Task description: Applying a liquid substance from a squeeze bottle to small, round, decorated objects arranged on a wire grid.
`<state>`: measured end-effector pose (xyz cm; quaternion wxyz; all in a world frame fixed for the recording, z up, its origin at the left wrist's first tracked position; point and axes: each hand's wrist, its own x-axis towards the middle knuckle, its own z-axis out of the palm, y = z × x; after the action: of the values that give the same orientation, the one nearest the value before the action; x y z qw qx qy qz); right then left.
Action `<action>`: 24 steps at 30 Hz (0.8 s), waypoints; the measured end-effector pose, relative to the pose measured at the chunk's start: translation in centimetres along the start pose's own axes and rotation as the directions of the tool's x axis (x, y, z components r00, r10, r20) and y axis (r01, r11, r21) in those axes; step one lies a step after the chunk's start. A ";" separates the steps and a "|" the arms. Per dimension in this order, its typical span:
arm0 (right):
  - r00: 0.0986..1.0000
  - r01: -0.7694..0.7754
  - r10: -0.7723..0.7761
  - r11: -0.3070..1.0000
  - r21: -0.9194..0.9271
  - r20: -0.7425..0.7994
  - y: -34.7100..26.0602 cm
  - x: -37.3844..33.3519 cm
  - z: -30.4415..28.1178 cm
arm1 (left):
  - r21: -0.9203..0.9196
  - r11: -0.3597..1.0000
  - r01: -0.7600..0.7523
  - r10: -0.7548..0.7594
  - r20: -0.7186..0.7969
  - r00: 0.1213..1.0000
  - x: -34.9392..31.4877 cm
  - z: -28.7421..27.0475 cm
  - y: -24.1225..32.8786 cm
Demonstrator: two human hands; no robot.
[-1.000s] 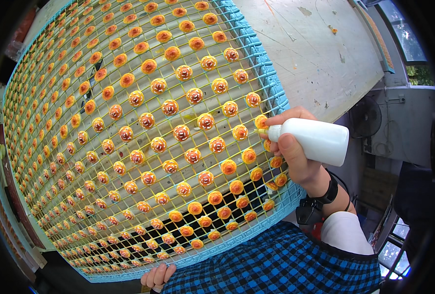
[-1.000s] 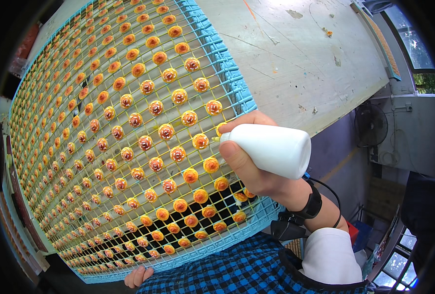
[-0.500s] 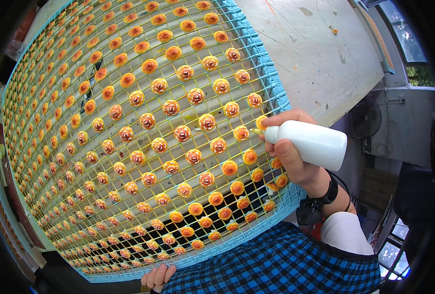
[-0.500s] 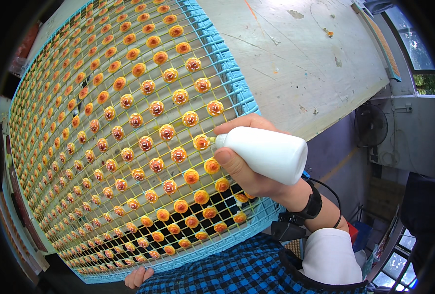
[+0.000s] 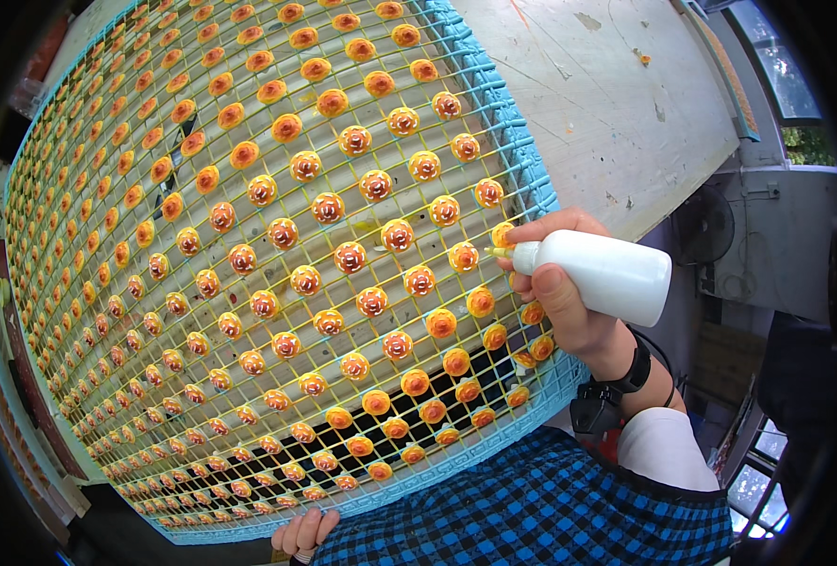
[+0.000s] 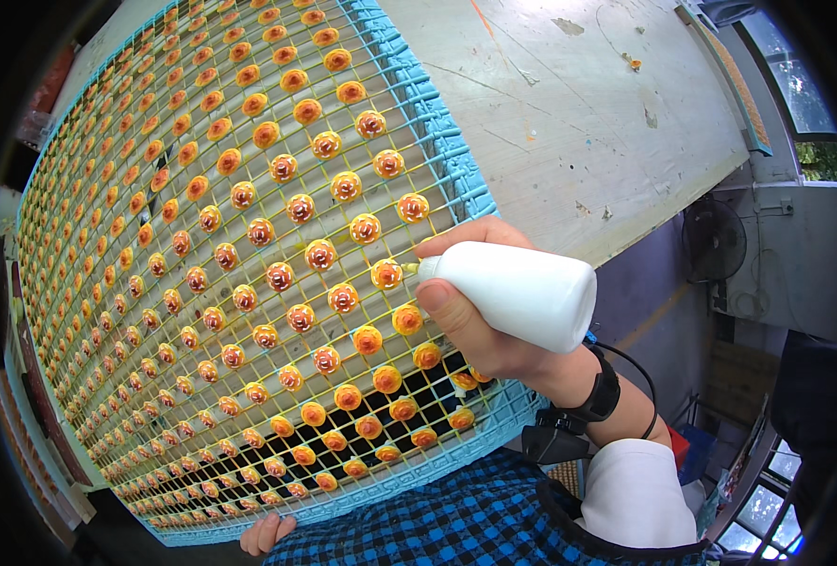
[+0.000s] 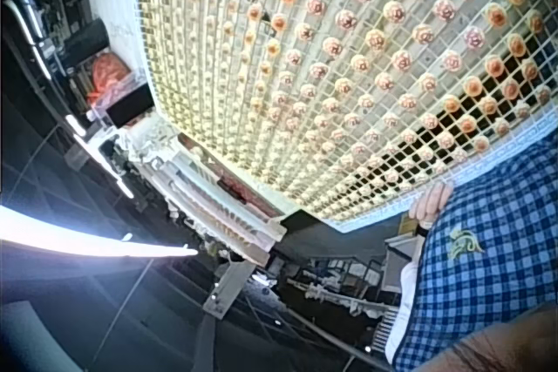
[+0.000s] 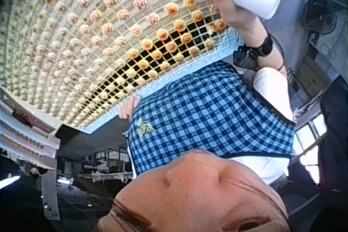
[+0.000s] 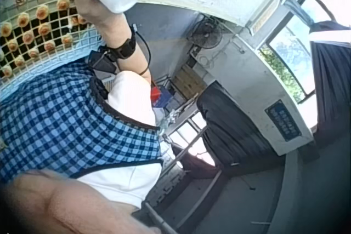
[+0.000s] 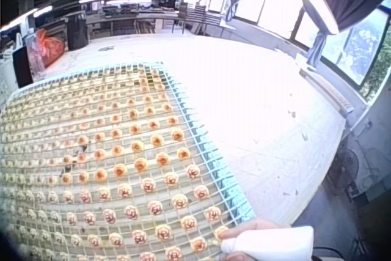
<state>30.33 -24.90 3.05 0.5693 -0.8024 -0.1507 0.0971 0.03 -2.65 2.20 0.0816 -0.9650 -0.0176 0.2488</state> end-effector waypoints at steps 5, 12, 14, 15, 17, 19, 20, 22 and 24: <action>0.999 0.029 -0.029 0.999 -0.018 -0.025 0.1 -0.1 -0.2 | -0.052 0.991 -0.125 0.064 -0.633 0.772 -0.5 4.3 -0.9; 0.998 0.067 -0.067 0.996 -0.056 0.005 0.1 0.0 -0.3 | -0.052 0.989 -0.138 0.063 -0.699 0.712 0.1 4.3 -1.0; 0.997 0.073 -0.073 0.996 -0.057 0.004 0.1 0.1 -0.2 | -0.067 0.987 -0.144 0.053 -0.715 0.697 0.3 4.2 -0.9; 0.997 0.077 -0.077 0.996 -0.054 0.003 0.1 0.1 -0.2 | -0.078 0.986 -0.148 0.047 -0.720 0.693 0.4 4.2 -0.9; 0.997 0.077 -0.077 0.996 -0.050 0.000 0.0 0.1 -0.2 | -0.079 0.986 -0.144 0.040 -0.736 0.676 0.4 4.3 -0.8; 0.998 0.068 -0.068 0.997 -0.040 -0.001 0.0 0.0 -0.3 | -0.059 0.990 -0.129 0.040 -0.757 0.652 0.8 4.3 -0.7; 0.998 0.065 -0.065 0.997 -0.031 -0.003 0.0 0.0 -0.3 | -0.015 0.998 -0.068 0.052 -0.484 0.874 0.1 3.6 -0.6; 0.998 0.060 -0.060 0.998 0.001 -0.013 0.1 -0.1 -0.3 | 0.114 0.993 -0.013 -0.010 0.197 0.980 -0.7 -0.2 0.1; 0.998 0.067 -0.065 0.996 0.059 -0.022 -0.1 -0.2 -0.1 | 0.109 0.991 0.076 -0.120 0.492 0.862 1.0 -1.9 0.8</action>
<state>30.19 -25.04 3.19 0.5973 -0.7806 -0.1685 0.0747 1.79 -3.64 3.21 0.1281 -0.8618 -0.0764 0.4848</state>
